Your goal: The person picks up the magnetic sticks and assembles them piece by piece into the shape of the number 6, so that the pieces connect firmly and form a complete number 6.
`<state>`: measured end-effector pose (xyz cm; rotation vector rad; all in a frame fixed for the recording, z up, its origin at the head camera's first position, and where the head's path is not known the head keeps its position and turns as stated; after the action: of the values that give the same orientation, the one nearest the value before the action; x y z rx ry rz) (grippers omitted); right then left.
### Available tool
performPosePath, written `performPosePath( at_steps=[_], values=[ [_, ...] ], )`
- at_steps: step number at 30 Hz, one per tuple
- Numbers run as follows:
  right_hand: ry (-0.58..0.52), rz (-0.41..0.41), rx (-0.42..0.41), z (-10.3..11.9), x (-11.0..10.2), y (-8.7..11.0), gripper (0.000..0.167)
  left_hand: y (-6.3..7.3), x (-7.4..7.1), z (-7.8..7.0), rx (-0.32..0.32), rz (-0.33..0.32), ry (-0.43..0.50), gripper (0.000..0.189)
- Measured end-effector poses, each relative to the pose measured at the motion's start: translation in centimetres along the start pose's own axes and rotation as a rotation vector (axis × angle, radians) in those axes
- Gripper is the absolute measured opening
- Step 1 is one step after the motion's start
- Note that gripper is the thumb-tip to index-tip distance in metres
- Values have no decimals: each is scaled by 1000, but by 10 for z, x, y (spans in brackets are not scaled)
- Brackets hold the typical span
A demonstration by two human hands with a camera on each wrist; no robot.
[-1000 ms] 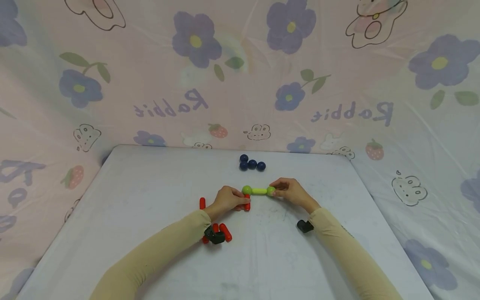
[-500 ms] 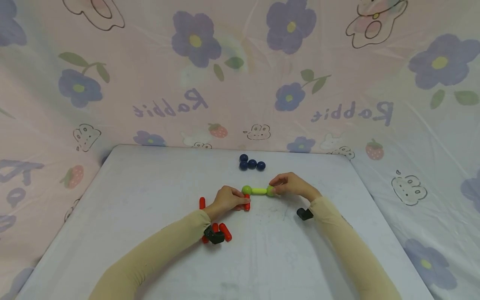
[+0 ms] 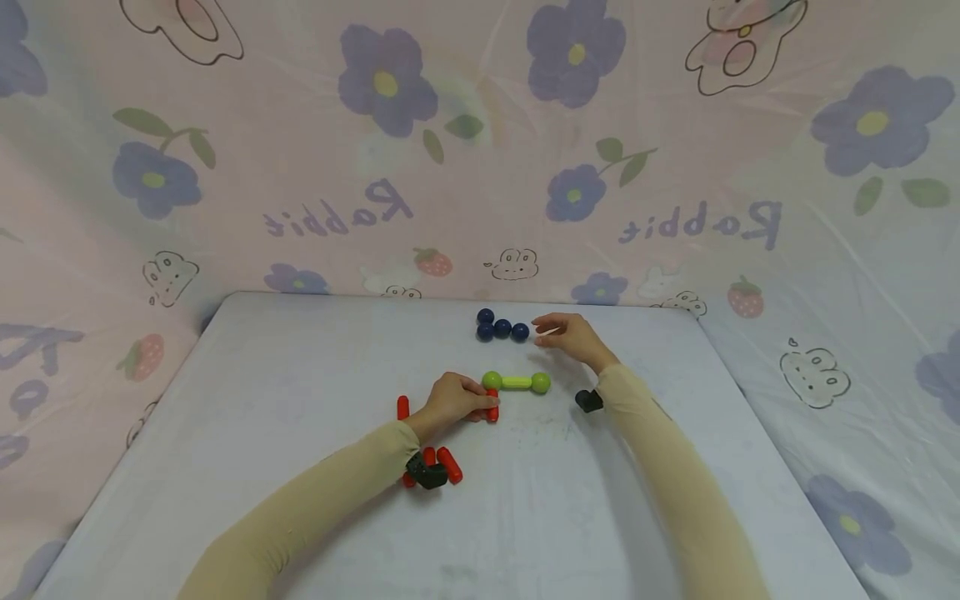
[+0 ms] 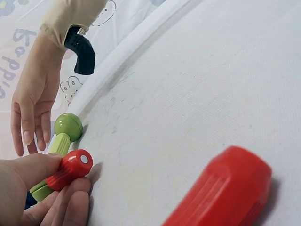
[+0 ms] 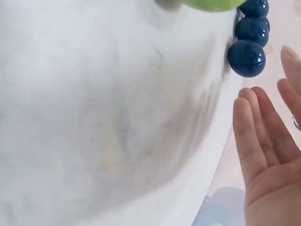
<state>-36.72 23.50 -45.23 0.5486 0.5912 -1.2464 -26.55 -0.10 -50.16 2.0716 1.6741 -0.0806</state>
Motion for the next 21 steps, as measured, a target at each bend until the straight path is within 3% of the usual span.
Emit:
performPosePath(
  at_steps=[13, 21],
  values=[
    [74, 13, 10, 13, 8, -28, 42, 0, 1, 0, 2, 8, 4, 27],
    [104, 23, 11, 18, 11, -33, 37, 1, 0, 0, 6, 15, 18, 26]
  ],
)
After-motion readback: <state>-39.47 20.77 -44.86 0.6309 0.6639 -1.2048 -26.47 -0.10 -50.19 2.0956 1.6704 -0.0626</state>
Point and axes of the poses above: each hand's wrist, its own y-axis away from the middle knuckle, its own x-axis out of the palm, z = x × y, the point moved 5 cm from there along -y, towards the middle knuckle, and after that the axes turned 4 degrees about -z, right-handed, at the moved point
